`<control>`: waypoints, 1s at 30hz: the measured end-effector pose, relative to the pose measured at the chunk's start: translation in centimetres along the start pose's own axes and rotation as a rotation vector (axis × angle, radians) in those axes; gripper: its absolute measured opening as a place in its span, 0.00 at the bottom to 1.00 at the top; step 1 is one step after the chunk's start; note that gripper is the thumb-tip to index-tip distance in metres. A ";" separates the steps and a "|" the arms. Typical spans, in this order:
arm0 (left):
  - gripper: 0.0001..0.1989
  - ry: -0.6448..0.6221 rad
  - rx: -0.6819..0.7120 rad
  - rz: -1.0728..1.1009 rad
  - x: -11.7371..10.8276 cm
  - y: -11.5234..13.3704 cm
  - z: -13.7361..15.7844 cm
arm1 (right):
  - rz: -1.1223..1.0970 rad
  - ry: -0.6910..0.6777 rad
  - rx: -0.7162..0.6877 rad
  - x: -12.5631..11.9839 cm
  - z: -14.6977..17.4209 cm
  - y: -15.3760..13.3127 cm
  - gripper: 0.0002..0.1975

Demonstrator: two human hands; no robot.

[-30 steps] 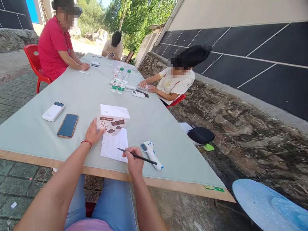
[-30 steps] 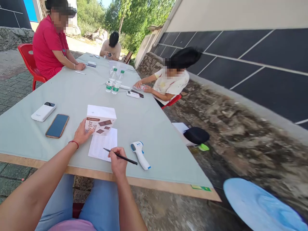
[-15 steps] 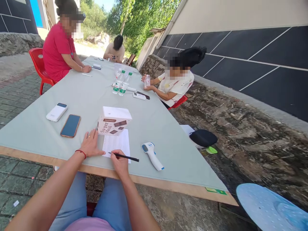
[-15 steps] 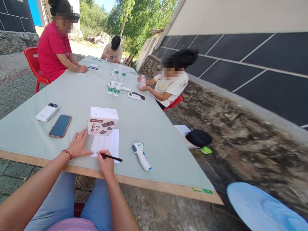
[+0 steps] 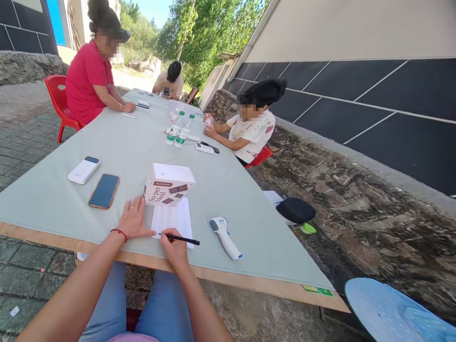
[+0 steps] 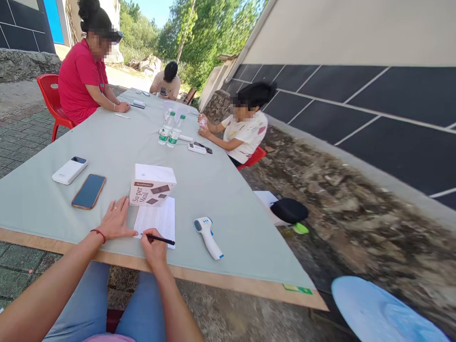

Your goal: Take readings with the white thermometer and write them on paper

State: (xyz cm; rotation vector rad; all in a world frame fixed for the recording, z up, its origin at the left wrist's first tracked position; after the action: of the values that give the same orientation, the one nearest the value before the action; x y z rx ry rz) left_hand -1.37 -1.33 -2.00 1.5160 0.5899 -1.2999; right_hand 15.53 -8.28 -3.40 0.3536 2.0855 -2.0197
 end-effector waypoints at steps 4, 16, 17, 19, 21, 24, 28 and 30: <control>0.63 -0.005 -0.002 0.003 -0.1 0.1 0.0 | 0.006 0.005 -0.009 0.0 0.0 0.0 0.09; 0.64 -0.041 -0.015 0.011 -0.5 0.5 0.1 | -0.040 0.019 0.022 -0.2 0.1 -0.3 0.09; 0.64 -0.043 -0.017 0.008 -0.5 0.5 0.1 | -0.039 0.018 0.024 -0.2 0.1 -0.4 0.08; 0.64 -0.045 -0.018 0.001 -0.6 0.7 0.2 | -0.035 0.017 0.030 -0.2 0.1 -0.4 0.08; 0.63 -0.044 -0.018 -0.005 -0.8 0.8 0.3 | -0.035 0.019 0.036 -0.2 0.1 -0.4 0.09; 0.63 -0.052 -0.031 -0.014 -1.0 1.0 0.4 | -0.033 0.019 0.028 -0.2 0.1 -0.3 0.09; 0.63 -0.057 -0.035 -0.025 -0.9 0.9 0.4 | -0.035 0.016 0.020 -0.2 0.1 -0.2 0.08; 0.63 -0.042 -0.023 -0.027 -0.8 0.9 0.3 | -0.042 0.015 0.021 -0.2 0.2 -0.2 0.08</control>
State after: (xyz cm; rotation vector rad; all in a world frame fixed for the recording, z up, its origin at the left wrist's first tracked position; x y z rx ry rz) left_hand -1.02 -1.78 -0.94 1.4627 0.5984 -1.3383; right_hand 15.63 -8.45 -3.15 0.3324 2.0986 -2.0704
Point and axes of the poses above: each hand's wrist, its own z-axis away from the middle knuckle, its own x-axis out of the palm, y = z × x, the point moved 3 cm from there along -z, towards the middle knuckle, and after that the axes turned 13 degrees about -y, right-handed, at the moved point
